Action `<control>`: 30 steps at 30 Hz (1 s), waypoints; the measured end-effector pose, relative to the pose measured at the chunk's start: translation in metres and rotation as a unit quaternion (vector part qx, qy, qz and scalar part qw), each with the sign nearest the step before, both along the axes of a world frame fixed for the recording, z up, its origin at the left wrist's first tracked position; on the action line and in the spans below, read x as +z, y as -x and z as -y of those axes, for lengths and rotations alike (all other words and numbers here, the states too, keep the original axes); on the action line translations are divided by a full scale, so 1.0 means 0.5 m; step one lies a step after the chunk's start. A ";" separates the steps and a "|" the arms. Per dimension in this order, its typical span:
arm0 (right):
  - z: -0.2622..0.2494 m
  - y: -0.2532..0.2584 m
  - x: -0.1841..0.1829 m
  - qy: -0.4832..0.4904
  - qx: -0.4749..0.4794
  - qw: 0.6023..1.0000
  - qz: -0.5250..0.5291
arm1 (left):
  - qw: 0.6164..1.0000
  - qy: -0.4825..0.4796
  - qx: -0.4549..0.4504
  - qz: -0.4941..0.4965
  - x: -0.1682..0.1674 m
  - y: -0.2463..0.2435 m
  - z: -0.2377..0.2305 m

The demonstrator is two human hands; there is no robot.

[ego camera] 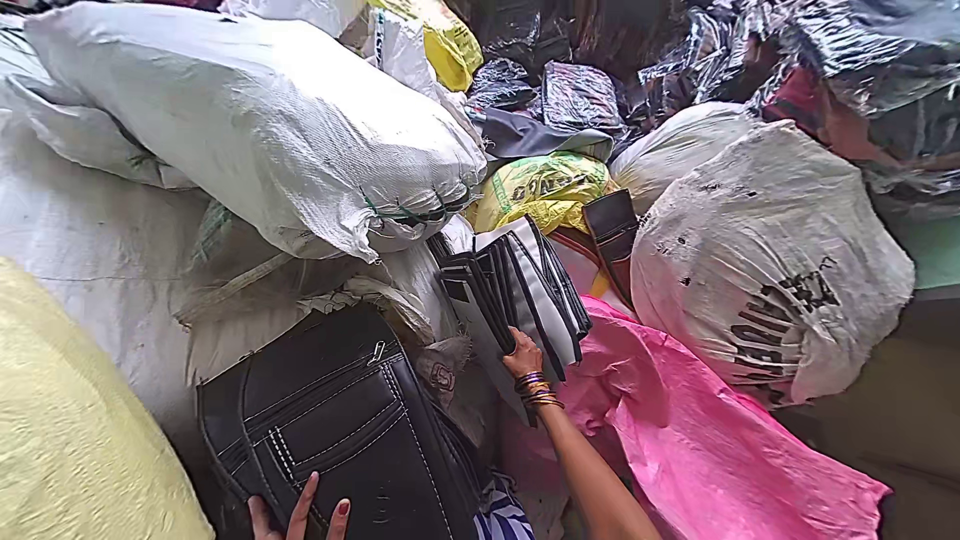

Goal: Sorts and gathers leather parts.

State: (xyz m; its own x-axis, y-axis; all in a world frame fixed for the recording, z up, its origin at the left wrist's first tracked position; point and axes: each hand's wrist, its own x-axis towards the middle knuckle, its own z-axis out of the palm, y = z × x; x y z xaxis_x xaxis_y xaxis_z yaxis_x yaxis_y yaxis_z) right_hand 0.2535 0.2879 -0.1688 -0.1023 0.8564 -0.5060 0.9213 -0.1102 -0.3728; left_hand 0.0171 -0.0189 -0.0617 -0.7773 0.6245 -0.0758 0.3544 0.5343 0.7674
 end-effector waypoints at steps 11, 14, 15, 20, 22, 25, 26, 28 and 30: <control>0.172 0.084 0.625 -0.269 0.247 0.930 0.045 | 0.990 -0.081 0.060 0.101 0.020 0.004 0.002; 0.311 0.203 0.690 -0.249 0.289 0.922 0.069 | 0.974 -0.109 0.062 0.190 0.034 0.017 0.013; 0.350 0.253 0.676 -0.201 0.307 0.928 0.072 | 0.967 -0.118 0.053 0.221 0.036 0.025 0.019; 0.448 0.402 0.538 0.137 0.474 0.869 0.045 | 0.886 -0.135 0.174 0.408 0.132 0.020 0.008; 0.399 0.331 0.541 0.001 0.449 0.887 -0.109 | 0.899 -0.118 0.200 0.370 0.103 0.032 0.027; 0.233 0.233 0.448 -0.207 0.222 0.918 -0.255 | 0.903 -0.130 0.176 0.370 0.038 0.049 0.086; 0.175 0.223 0.411 -0.111 0.166 0.943 -0.267 | 0.902 -0.129 0.172 0.376 0.023 0.054 0.093; 0.114 0.233 0.340 0.137 0.099 0.938 -0.302 | 0.897 -0.142 0.177 0.381 0.012 0.056 0.093; 0.140 0.265 0.293 0.197 0.114 0.915 -0.334 | 0.898 -0.157 0.176 0.372 0.015 0.056 0.096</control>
